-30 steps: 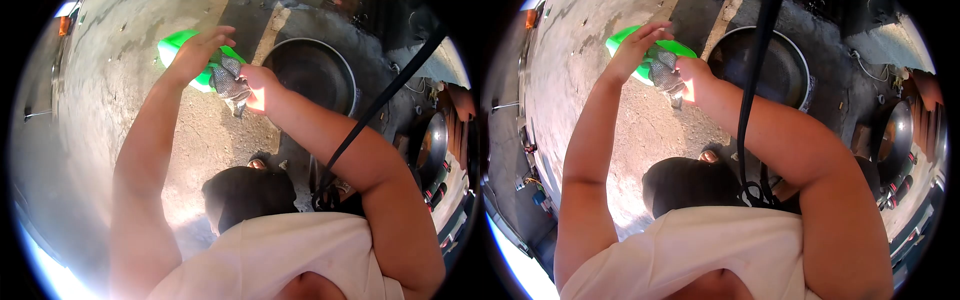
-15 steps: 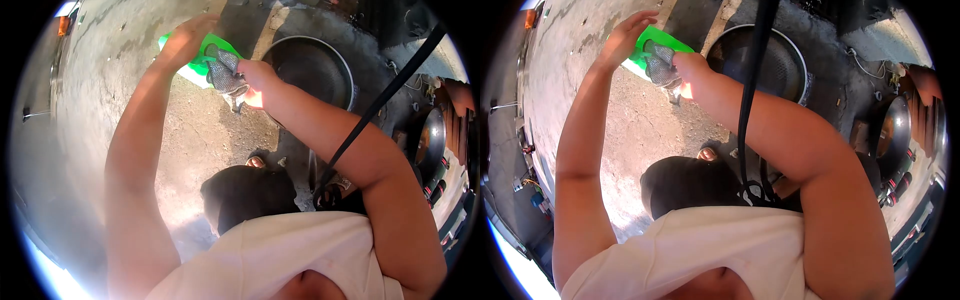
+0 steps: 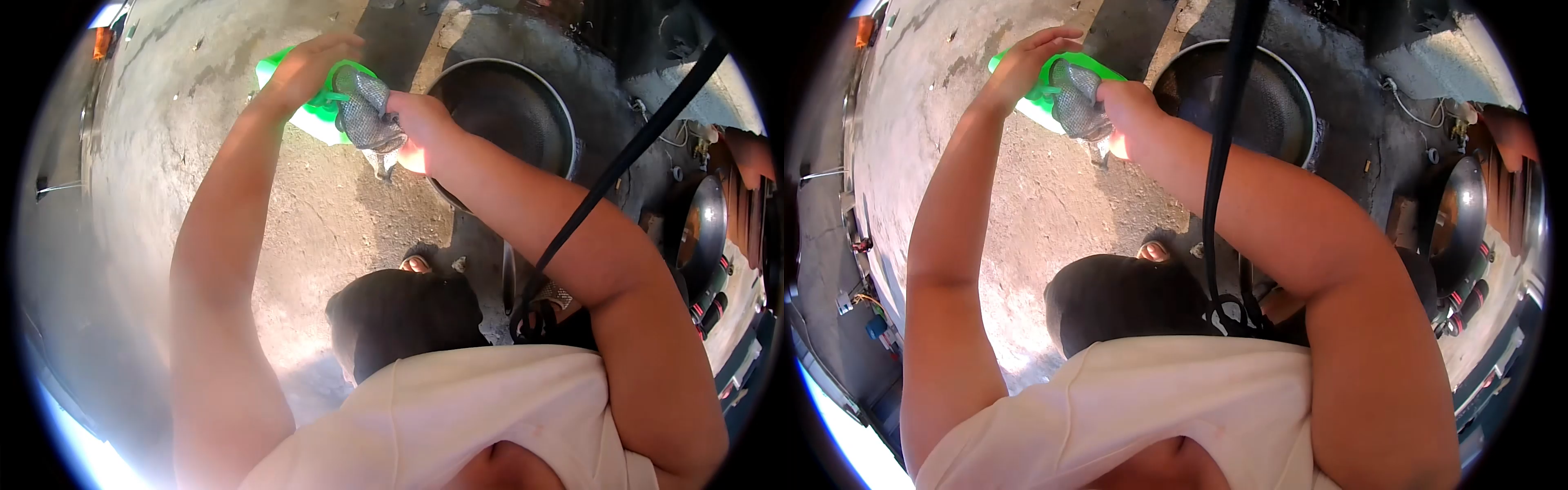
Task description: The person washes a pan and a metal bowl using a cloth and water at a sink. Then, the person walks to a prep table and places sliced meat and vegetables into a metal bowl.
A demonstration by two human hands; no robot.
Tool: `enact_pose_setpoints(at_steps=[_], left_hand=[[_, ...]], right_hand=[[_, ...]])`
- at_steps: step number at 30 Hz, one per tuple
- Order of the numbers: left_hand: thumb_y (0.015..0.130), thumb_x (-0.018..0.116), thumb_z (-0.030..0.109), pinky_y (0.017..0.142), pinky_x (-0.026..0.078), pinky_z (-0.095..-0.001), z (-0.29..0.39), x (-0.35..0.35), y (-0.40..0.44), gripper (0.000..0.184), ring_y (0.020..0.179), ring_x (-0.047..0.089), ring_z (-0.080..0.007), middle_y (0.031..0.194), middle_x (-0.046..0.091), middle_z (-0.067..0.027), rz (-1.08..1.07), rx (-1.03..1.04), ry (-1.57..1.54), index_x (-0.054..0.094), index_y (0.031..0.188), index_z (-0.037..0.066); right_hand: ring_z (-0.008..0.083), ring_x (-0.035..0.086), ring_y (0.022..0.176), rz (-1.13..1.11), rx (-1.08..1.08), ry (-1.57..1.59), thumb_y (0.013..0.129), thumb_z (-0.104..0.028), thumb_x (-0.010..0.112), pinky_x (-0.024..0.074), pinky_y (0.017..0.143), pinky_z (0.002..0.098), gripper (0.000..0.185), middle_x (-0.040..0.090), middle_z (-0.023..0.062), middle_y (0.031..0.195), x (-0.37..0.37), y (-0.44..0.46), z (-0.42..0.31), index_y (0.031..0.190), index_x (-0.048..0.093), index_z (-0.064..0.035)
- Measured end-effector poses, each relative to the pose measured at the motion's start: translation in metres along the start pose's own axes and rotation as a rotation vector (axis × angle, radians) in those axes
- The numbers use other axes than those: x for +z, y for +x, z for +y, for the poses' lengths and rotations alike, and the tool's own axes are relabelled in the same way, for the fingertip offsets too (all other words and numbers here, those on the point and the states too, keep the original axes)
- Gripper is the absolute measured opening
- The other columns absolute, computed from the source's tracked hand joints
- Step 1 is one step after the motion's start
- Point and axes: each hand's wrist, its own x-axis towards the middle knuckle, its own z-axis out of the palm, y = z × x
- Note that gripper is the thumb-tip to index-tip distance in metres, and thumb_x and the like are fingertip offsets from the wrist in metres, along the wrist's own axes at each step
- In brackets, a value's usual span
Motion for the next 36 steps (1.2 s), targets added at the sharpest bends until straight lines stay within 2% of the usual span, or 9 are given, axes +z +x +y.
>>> enact_pose_setpoints(at_steps=[2, 4, 7, 9, 11, 20, 21, 23, 36], left_hand=[[0.094, 0.041, 0.022, 0.080, 0.047, -0.0297, -0.006, 0.005, 0.000, 0.027, 0.088, 0.062, -0.0161, 0.095, 0.068, -0.0032, -0.010, -0.004, -0.023, 0.059, 0.114, 0.019], [0.093, 0.042, 0.022, 0.079, 0.048, -0.0298, -0.015, 0.014, -0.002, 0.027, 0.087, 0.063, -0.0180, 0.095, 0.068, -0.0020, 0.206, 0.303, 0.560, 0.059, 0.115, 0.019], [0.083, 0.050, 0.015, 0.082, 0.044, -0.0304, -0.005, 0.021, -0.003, 0.037, 0.096, 0.061, -0.0212, 0.104, 0.066, -0.0049, 0.132, 0.196, 0.913, 0.053, 0.120, 0.015], [0.085, 0.050, 0.017, 0.085, 0.043, -0.0294, -0.002, 0.014, -0.001, 0.036, 0.094, 0.061, -0.0193, 0.103, 0.066, -0.0038, 0.081, 0.163, 0.785, 0.055, 0.120, 0.016], [0.094, 0.040, 0.019, 0.080, 0.047, -0.0241, 0.003, 0.005, 0.002, 0.030, 0.089, 0.061, -0.0111, 0.102, 0.066, -0.0016, -0.070, -0.006, -0.032, 0.059, 0.117, 0.013], [0.086, 0.046, 0.014, 0.087, 0.042, -0.0318, 0.005, 0.025, -0.003, 0.035, 0.106, 0.056, -0.0202, 0.112, 0.061, -0.0029, 0.201, 0.127, 0.847, 0.056, 0.119, 0.017], [0.086, 0.046, 0.014, 0.087, 0.042, -0.0318, 0.004, 0.019, 0.000, 0.035, 0.106, 0.056, -0.0202, 0.112, 0.061, -0.0029, 0.202, 0.127, 0.848, 0.056, 0.119, 0.017], [0.092, 0.046, 0.029, 0.078, 0.047, -0.0266, 0.000, 0.006, 0.004, 0.031, 0.090, 0.060, -0.0115, 0.099, 0.066, -0.0007, 0.012, 0.001, 0.046, 0.059, 0.116, 0.013], [0.085, 0.053, 0.012, 0.091, 0.042, -0.0289, -0.005, -0.042, -0.034, 0.033, 0.106, 0.055, -0.0177, 0.113, 0.060, -0.0034, 0.025, 0.170, 0.041, 0.057, 0.117, 0.015]], right_hand=[[0.0259, 0.053, 0.104, 0.019, -0.001, -0.026, 0.078, -0.003, 0.051, 0.0421, 0.088, 0.0402, 0.031, 0.054, 0.0161, 0.110, 0.000, -0.001, -0.002, 0.108, 0.050, 0.0050], [0.0254, 0.052, 0.105, 0.034, -0.006, -0.045, 0.078, -0.003, 0.051, 0.0424, 0.087, 0.0403, 0.031, 0.053, 0.0161, 0.112, -0.003, 0.002, -0.002, 0.108, 0.050, 0.0047], [0.0254, 0.050, 0.108, 0.019, 0.023, -0.050, 0.078, -0.003, 0.051, 0.0425, 0.087, 0.0404, 0.031, 0.051, 0.0164, 0.113, -0.003, 0.013, -0.001, 0.108, 0.049, 0.0047], [0.0270, 0.052, 0.104, 0.044, -0.021, -0.075, 0.078, -0.003, 0.050, 0.0432, 0.085, 0.0417, 0.030, 0.052, 0.0167, 0.110, -0.007, 0.012, 0.001, 0.107, 0.049, 0.0048], [0.0277, 0.053, 0.102, -0.003, -0.013, -0.044, 0.078, -0.003, 0.050, 0.0437, 0.084, 0.0424, 0.030, 0.053, 0.0167, 0.109, -0.012, 0.014, 0.003, 0.107, 0.049, 0.0050], [0.0288, 0.055, 0.097, -0.003, -0.026, -0.106, 0.079, -0.004, 0.050, 0.0455, 0.083, 0.0443, 0.029, 0.053, 0.0171, 0.106, -0.004, 0.008, -0.003, 0.106, 0.049, 0.0052], [0.0287, 0.055, 0.099, 0.041, -0.040, -0.150, 0.080, -0.005, 0.049, 0.0455, 0.084, 0.0442, 0.029, 0.053, 0.0172, 0.106, -0.001, 0.004, -0.003, 0.107, 0.049, 0.0051], [0.0281, 0.055, 0.100, 0.033, -0.023, -0.103, 0.080, -0.005, 0.049, 0.0452, 0.085, 0.0434, 0.028, 0.054, 0.0170, 0.107, 0.001, -0.004, -0.003, 0.107, 0.050, 0.0048], [0.0271, 0.059, 0.091, 0.172, -0.038, -0.102, 0.083, -0.005, 0.046, 0.0457, 0.084, 0.0410, 0.022, 0.060, 0.0130, 0.097, -0.028, -0.014, -0.023, 0.100, 0.057, 0.0024]])
